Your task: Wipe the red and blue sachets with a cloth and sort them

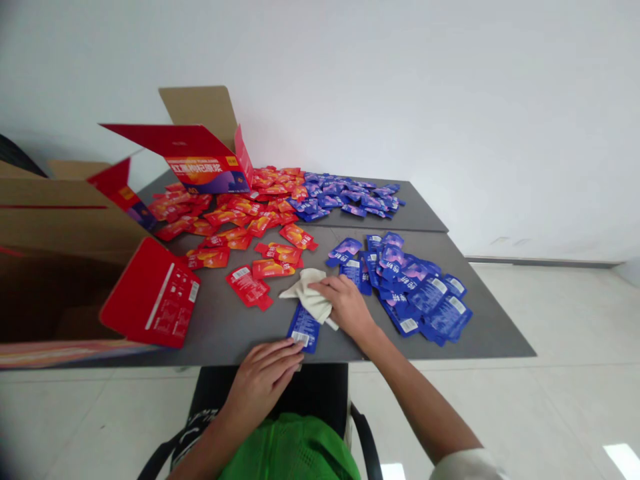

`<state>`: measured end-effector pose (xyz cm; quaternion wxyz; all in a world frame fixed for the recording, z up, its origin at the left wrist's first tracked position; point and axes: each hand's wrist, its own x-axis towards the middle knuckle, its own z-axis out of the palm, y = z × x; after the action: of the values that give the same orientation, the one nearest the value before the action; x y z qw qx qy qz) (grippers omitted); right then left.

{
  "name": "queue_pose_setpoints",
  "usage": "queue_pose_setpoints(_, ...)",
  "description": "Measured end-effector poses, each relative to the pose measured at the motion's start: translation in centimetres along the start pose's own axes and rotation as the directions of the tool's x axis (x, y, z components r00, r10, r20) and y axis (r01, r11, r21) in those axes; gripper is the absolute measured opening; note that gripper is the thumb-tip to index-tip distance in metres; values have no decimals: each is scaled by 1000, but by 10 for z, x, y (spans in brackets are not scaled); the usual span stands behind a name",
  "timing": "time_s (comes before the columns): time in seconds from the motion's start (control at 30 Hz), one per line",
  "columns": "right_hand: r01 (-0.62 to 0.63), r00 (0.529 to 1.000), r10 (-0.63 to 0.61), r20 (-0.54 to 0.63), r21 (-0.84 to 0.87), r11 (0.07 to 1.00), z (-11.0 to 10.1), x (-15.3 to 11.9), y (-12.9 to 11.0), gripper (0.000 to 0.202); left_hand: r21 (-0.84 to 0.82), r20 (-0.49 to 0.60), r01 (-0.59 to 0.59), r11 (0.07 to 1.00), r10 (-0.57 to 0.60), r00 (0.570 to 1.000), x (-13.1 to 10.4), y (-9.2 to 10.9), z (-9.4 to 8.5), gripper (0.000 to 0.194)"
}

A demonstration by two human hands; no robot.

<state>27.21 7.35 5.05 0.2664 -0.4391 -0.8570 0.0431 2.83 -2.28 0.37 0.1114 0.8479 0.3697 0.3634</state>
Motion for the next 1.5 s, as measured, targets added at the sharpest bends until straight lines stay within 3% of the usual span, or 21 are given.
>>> queue_pose_setpoints(0.07, -14, 998, 12, -57, -31, 999, -9, 7, 3, 37, 4, -5, 1, 1000, -1, 1000, 0, 0, 0, 23)
queue_pose_setpoints(0.17, 5, 997, -3, -82, 34, 999, -18, -9, -21, 42, 12, 0, 5, 1000, -5, 1000, -1, 1, 0, 23)
queue_pose_setpoints(0.3, 96, 988, -111, 103, 139, 986, -8, -40, -50, 46, 4, 11, 57, 998, -57, 998, 0, 2, 0, 23)
queue_pose_setpoints(0.37, 82, 989, -102, 110, 169, 982, 3, -39, -42, 44, -9, 15, 53, 999, -53, 998, 1, 2, -1, 24)
queue_pose_setpoints(0.43, 43, 998, -49, 39, 138, 990, 9, -24, -21, 40, -12, 19, 29, 999, -29, 999, 1, 2, -2, 23)
queue_pose_setpoints(0.57, -40, 997, 38, -64, -32, 999, -1, 8, 10, 34, -1, 11, 25, 1000, -25, 1000, 1, 1, -1, 23)
queue_pose_setpoints(0.7, -3, 995, 6, -102, 34, 999, -18, -6, -21, 43, -16, -13, 37, 999, -37, 999, 0, 1, 1, 21)
queue_pose_setpoints(0.83, 91, 989, -105, 100, 130, 987, -11, -38, -57, 47, -17, -1, 66, 998, -66, 998, 0, 1, 1, 20)
queue_pose_setpoints(0.9, 82, 988, -105, 117, 185, 979, -1, -40, -52, 43, -14, 9, 64, 998, -64, 998, 0, 0, 1, 21)
queue_pose_setpoints(1.0, -13, 999, 7, 39, 156, 988, 8, -21, -20, 38, -6, 11, 33, 999, -33, 999, 1, 0, -1, 21)
queue_pose_setpoints(1.13, -56, 997, 58, -44, 49, 997, -3, 6, 8, 41, -1, -9, 32, 999, -32, 999, 1, 1, 0, 20)
queue_pose_setpoints(1.23, -20, 993, 27, -114, 61, 998, -14, -2, -13, 43, -14, -11, 30, 999, -30, 999, 1, 1, 1, 20)
queue_pose_setpoints(1.37, 102, 992, -111, 53, 148, 984, -9, -33, -53, 44, -22, 7, 70, 997, -70, 997, 1, 2, 0, 19)
queue_pose_setpoints(1.43, 104, 988, -124, 88, 205, 973, 0, -38, -54, 41, -21, 21, 82, 996, -81, 996, 1, 1, 0, 19)
queue_pose_setpoints(1.5, 63, 995, -78, 59, 224, 973, 8, -29, -39, 38, -30, 21, 67, 997, -66, 998, 1, 0, -1, 18)
